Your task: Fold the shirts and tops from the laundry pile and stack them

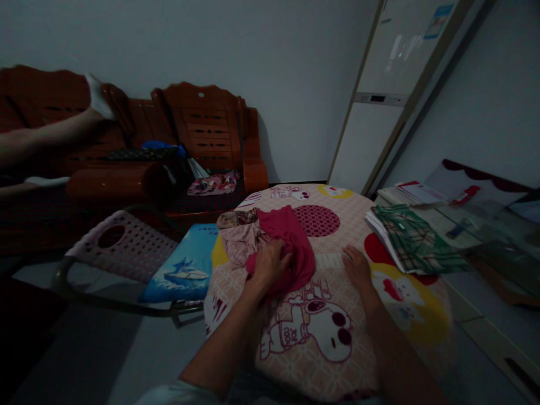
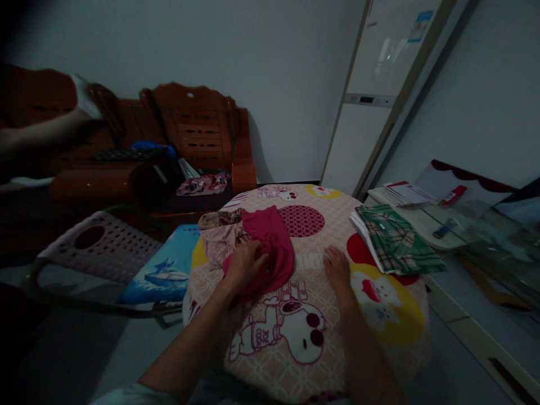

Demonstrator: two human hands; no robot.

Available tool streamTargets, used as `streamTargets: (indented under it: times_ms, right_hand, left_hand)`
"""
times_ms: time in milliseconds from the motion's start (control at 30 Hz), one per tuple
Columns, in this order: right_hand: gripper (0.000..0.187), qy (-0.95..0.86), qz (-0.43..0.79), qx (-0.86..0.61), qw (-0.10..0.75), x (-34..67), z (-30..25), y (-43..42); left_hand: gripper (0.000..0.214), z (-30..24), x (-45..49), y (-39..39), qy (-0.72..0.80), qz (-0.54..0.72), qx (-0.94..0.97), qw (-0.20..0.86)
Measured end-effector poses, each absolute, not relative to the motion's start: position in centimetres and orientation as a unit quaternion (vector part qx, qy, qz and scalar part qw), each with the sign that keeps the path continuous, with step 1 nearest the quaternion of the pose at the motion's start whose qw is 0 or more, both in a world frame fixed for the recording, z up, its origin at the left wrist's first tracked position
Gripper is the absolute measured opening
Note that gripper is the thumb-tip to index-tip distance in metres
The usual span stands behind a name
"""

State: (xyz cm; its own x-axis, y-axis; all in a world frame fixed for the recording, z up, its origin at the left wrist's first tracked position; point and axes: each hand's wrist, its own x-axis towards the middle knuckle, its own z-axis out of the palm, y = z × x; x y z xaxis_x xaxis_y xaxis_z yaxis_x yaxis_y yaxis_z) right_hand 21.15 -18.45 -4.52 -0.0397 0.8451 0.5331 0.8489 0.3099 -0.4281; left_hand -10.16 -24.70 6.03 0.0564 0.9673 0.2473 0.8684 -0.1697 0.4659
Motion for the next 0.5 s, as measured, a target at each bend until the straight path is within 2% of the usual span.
streamTargets:
  times_ms: [167, 333, 400, 500]
  right_hand:
    - [0.040, -0.727, 0.017, -0.572, 0.379, 21.6, -4.4, -18.3]
    - [0.039, -0.723, 0.035, -0.563, 0.398, 21.7, -4.2, -18.3]
    - [0.038, -0.715, 0.038, -0.569, 0.404, 21.6, -4.2, -18.4]
    - [0.039, -0.713, 0.042, -0.569, 0.407, 21.5, -4.1, -18.4]
  left_hand:
    - [0.016, 5.3, -3.0, -28.8, 0.511, 0.258, 0.775, 0.268]
    - [0.013, 5.4, -1.7, -29.5, 0.370, 0.269, 0.789, 0.409]
    - [0.017, 6.1, -3.0, -27.8, 0.379, 0.314, 0.770, 0.406]
    - [0.022, 6.5, -6.2, -24.0, 0.522, 0.353, 0.727, 0.274]
